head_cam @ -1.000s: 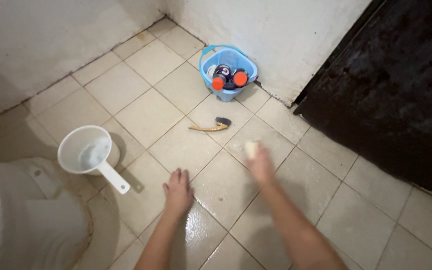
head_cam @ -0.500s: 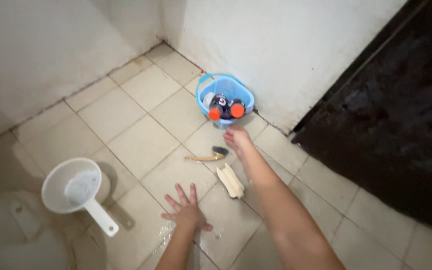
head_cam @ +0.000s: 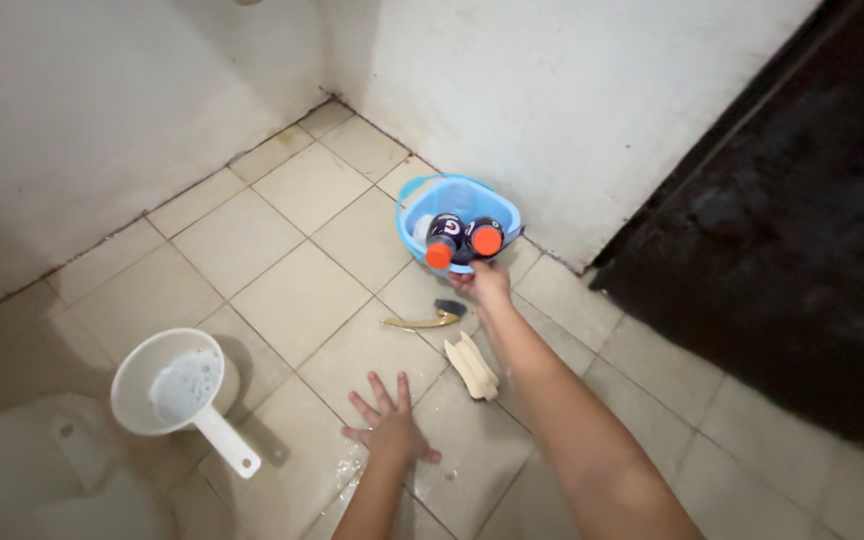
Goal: The person scrubs the tiled bathroom floor and the base of the wall using a sponge and a brush. They dip the tools into a small white container of soapy water and clean the area near the door and under the sink.
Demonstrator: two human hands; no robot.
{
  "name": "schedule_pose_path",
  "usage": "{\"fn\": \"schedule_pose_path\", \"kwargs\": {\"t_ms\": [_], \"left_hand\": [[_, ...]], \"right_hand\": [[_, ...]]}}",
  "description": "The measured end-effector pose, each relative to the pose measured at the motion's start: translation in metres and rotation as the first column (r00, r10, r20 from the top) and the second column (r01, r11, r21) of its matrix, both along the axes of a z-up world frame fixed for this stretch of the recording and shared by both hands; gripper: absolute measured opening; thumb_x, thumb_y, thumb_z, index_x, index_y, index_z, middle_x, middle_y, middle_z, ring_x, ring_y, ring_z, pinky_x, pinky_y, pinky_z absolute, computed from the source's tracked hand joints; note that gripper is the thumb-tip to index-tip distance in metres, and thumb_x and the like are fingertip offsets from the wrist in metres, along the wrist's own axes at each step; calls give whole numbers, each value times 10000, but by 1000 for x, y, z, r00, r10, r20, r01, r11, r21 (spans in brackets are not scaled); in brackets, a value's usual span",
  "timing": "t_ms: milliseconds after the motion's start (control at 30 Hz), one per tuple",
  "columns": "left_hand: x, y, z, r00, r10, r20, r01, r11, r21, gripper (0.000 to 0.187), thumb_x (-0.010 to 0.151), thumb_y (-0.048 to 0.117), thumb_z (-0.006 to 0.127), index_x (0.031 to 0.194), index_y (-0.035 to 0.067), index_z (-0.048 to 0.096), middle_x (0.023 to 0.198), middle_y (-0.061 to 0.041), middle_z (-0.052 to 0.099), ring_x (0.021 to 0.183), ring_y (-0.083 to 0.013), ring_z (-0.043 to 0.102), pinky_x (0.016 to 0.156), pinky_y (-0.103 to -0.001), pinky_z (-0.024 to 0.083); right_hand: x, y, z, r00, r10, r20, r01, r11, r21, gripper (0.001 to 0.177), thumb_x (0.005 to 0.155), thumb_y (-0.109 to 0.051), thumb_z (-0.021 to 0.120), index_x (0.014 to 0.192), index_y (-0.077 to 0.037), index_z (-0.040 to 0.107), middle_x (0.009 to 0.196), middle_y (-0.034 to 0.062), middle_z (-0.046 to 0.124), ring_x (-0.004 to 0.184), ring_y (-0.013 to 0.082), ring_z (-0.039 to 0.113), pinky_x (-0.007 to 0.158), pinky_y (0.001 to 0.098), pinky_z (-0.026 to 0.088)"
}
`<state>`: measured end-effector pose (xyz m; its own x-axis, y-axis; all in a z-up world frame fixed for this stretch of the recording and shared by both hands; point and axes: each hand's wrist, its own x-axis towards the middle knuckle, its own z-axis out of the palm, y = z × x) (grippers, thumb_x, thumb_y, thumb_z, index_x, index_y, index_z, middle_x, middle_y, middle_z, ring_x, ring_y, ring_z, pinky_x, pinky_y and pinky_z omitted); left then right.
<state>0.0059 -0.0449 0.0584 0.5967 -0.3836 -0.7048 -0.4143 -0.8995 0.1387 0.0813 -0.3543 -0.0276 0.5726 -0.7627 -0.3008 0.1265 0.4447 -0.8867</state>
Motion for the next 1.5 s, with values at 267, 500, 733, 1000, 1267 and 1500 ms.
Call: {"fn": "schedule_pose_path", "kwargs": {"t_ms": [267, 500, 733, 1000, 1267, 1500], "left_hand": [[32, 58, 0, 1000, -17, 14, 23, 798, -602, 1042, 783, 258, 764, 1596, 170, 118, 1630, -179, 84, 1508, -425, 135, 1172, -626, 252], [93, 135, 153, 676, 723, 142, 297, -91, -951, 653, 932, 38, 587, 1548, 12, 372, 1557, -215, 445, 1464, -340, 451, 1204, -430, 362], [114, 242, 242, 578, 739, -345, 252, -564, -786, 591, 1048, 149, 567, 1580, 45, 331, 1642, -189, 367, 1531, -311, 348, 1240, -416, 295], [73, 332, 252, 473, 612, -634, 266, -785, -559, 593, 1105, 384, 386, 1619, 144, 214, 1664, -174, 302, 1559, -315, 311, 1258, -453, 226], [48, 345, 257, 467, 663, -586, 377, -748, -546, 620, 1115, 408, 360, 1643, 152, 158, 1709, -141, 224, 1602, -295, 231, 1267, -495, 170], [31, 298, 250, 465, 759, -455, 482, -648, -589, 639, 1162, 347, 419, 1684, 81, 165, 1770, -163, 174, 1662, -314, 199, 1352, -470, 138]], "right_hand": [[-24, 88, 121, 982, 185, 50, -179, 979, -92, 159, 937, -90, 605, 1001, 53, 583, 719, 99, 612, 675, 293, 725, 634, 435, 629], [-7, 197, 243, 889, 426, 167, -404, 902, -150, 165, 952, -124, 613, 990, 36, 606, 701, 55, 601, 639, 245, 672, 689, 465, 631], [43, 326, 321, 732, 640, 236, -611, 769, -190, 169, 943, -128, 585, 980, 30, 635, 684, 58, 596, 673, 242, 697, 761, 476, 648], [62, 482, 324, 549, 783, 292, -778, 607, -164, 149, 960, -111, 602, 1006, 30, 618, 693, 35, 562, 647, 235, 667, 736, 463, 653], [50, 520, 340, 416, 886, 207, -868, 454, -202, 188, 974, -173, 606, 1078, -17, 618, 716, 7, 574, 662, 186, 681, 710, 380, 629], [37, 494, 324, 407, 883, 234, -853, 459, -247, 223, 1000, -261, 642, 1029, -41, 619, 757, 32, 620, 689, 194, 698, 700, 353, 612]]}}
